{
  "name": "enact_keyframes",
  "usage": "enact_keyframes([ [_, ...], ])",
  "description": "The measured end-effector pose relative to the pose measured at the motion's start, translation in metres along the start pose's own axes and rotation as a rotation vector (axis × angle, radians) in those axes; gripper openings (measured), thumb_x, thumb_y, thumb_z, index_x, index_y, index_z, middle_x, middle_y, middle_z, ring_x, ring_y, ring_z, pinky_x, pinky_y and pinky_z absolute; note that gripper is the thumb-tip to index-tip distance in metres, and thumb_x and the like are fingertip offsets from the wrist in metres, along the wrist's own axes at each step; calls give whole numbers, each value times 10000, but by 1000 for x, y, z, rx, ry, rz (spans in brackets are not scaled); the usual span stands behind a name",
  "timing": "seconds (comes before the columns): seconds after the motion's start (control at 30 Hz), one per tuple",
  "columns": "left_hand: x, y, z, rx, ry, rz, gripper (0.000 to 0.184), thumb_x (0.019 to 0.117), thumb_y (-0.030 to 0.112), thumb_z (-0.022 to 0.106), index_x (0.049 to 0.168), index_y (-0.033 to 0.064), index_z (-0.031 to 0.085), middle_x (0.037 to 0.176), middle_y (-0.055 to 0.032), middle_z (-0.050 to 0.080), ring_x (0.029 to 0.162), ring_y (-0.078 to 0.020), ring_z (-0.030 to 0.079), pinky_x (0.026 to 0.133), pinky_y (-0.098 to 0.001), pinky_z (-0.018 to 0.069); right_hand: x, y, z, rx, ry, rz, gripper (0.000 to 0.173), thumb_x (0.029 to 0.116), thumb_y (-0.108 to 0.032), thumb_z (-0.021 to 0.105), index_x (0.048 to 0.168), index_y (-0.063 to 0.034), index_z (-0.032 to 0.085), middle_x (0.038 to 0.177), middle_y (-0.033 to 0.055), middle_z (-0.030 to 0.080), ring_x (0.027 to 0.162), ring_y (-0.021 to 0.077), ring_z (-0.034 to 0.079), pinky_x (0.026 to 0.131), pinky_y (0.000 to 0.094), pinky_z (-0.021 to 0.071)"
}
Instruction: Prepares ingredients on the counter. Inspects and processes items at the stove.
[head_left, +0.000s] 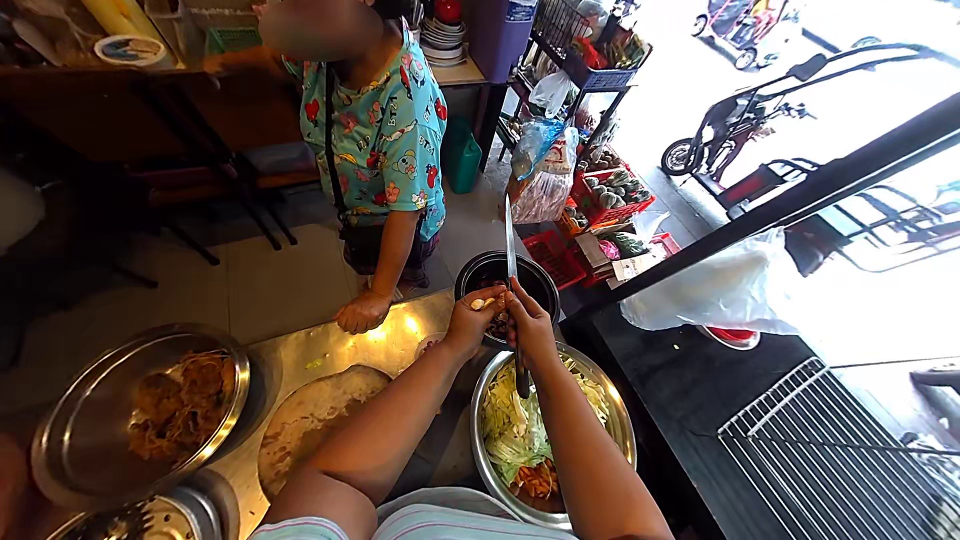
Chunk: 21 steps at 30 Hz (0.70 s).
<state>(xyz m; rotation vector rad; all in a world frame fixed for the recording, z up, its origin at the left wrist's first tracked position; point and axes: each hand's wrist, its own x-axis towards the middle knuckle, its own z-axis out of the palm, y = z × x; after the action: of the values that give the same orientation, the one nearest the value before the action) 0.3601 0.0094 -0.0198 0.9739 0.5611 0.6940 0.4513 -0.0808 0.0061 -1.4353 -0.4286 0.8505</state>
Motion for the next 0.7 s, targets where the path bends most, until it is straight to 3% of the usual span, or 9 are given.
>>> enact_keyframes([
  [0.13, -1, 7, -2, -208, -82, -122, 348, 1038, -5, 552, 1382, -62, 543, 1310, -179, 640, 1126, -208, 679, 1009, -335, 558, 2, -10, -5, 201, -89, 172, 467, 1117, -280, 455, 1568, -161, 438, 686, 13, 488, 448, 91, 446, 394, 225, 413],
  [0.27, 1, 9, -6, -264, -137, -252, 332, 1048, 25, 547, 1377, -26, 537, 1197, -135, 676, 1018, -155, 697, 945, -281, 570, 1, -11, -5, 283, -194, 252, 501, 1120, -314, 421, 1604, -197, 357, 668, -1, 479, 448, 80, 452, 389, 211, 404],
  [0.5, -1, 8, -4, -312, -66, -351, 199, 1028, 14, 581, 1226, -12, 570, 1049, -88, 678, 892, -114, 696, 854, -230, 587, -1, -8, -2, 3, -60, 40, 429, 1083, -231, 555, 1490, -95, 552, 719, 43, 547, 441, 81, 441, 391, 222, 416],
  [0.7, -5, 9, 2, -354, -24, -322, 179, 1020, -6, 585, 1197, 0, 561, 1073, -90, 664, 941, -136, 693, 888, -256, 588, 3, 4, -1, -167, 32, -148, 389, 1052, -190, 614, 1427, -87, 619, 828, 62, 657, 481, 57, 474, 431, 217, 426],
])
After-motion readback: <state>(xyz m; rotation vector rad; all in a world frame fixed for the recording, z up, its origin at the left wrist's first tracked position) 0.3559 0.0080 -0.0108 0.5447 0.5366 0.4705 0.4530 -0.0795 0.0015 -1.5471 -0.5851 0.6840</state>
